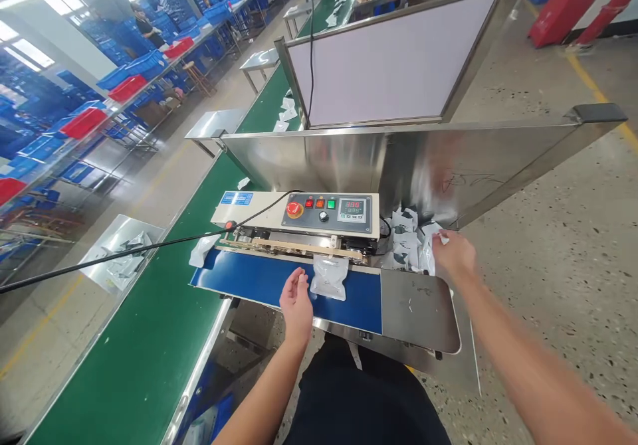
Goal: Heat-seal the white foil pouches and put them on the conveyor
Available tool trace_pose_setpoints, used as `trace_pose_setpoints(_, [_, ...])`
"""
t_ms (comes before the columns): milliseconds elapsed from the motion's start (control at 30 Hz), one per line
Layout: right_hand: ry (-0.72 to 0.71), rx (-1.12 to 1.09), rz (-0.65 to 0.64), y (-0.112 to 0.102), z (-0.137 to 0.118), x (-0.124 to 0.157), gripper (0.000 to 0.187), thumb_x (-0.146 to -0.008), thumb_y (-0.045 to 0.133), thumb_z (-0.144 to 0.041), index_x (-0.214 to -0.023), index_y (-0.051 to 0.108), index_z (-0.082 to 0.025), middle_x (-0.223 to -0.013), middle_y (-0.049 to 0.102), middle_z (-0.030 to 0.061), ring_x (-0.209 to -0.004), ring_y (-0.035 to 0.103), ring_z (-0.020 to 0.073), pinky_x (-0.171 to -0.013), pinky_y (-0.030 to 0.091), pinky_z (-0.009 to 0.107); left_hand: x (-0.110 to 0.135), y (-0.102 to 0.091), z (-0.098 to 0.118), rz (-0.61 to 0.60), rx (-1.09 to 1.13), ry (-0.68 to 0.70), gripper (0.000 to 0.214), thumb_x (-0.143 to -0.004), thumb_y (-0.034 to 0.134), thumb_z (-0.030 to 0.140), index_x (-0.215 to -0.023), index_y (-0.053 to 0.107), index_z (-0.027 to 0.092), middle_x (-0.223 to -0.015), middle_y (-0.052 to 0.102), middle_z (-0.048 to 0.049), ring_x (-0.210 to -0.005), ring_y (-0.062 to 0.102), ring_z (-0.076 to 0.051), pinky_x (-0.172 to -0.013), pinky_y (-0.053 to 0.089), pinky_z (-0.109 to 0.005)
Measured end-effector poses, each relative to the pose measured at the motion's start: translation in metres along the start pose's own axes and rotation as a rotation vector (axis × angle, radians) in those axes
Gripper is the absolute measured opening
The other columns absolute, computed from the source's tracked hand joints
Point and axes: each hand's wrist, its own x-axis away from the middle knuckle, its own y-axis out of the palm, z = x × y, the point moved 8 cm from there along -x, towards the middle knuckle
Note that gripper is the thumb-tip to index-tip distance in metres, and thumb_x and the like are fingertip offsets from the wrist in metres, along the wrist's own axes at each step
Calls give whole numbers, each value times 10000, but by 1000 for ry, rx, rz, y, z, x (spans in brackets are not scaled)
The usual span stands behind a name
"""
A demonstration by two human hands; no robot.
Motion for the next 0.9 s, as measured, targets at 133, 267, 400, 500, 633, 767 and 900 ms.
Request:
trace_pose_setpoints(133, [167, 65, 19, -1, 30, -37, 228, -811, 750, -259, -613, 662, -186, -800, 718, 169, -863, 675, 308, -745, 393, 459, 18, -17, 10, -6, -36, 67, 597, -911, 812, 691, -1139, 815, 140, -1088, 835, -165, -979, 804, -264, -909, 660, -390])
trace_pose_setpoints(267, [158, 61, 129, -16, 27, -12, 291, -874, 703, -258, -633, 541, -251, -895, 742, 221, -1150, 688, 390, -893, 444, 503, 40, 6, 12, -131, -83, 134, 535, -986, 734, 671, -1055, 831, 150, -984, 830, -137, -921, 797, -251, -890, 664, -381])
trace_pose_setpoints(400, [-250, -103, 371, -54, -31, 81, 240, -929, 715, -345, -771, 564, -247, -1250, 780, 229, -1296, 690, 352, -997, 513, 439, 66, 66, 24, -402, -213, 316, 381, -1074, 665, 515, -1167, 842, 191, -1142, 837, -154, -1060, 795, -277, -996, 650, -431])
trace_pose_setpoints(500, [-382, -247, 250, -52, -67, 158, 295, -994, 708, -469, -852, 636, -221, -1332, 780, 197, -1026, 782, 280, -815, 578, 362, 85, 109, 39, -593, -229, 461, 391, -1043, 715, 460, -1329, 806, 210, -1338, 805, -167, -1266, 750, -322, -1153, 589, -506])
trace_pose_setpoints(633, [-203, -526, -76, -23, -74, 213, 419, -990, 711, -627, -911, 703, -216, -1294, 802, 180, -754, 768, 214, -667, 619, 326, 98, 136, 38, -785, -203, 408, 411, -1115, 573, 496, -1271, 832, 218, -1260, 837, -136, -1176, 778, -299, -1097, 608, -453])
trace_pose_setpoints(767, [2, -692, -203, -11, -59, 222, 606, -927, 751, -717, -1219, 748, -186, -1130, 829, 157, -578, 676, 174, -527, 584, 306, 90, 125, 19, -727, -224, 256, 561, -1128, 488, 604, -1054, 848, 181, -949, 826, -106, -840, 726, -243, -824, 590, -342])
trace_pose_setpoints(900, [48, -596, -238, -8, -53, 215, 630, -837, 787, -765, -1062, 816, -178, -881, 814, 106, -648, 712, 223, -563, 585, 306, 83, 114, 8, -712, -214, 167, 614, -1096, 500, 667, -946, 818, 163, -804, 739, -69, -704, 584, -197, -694, 490, -294])
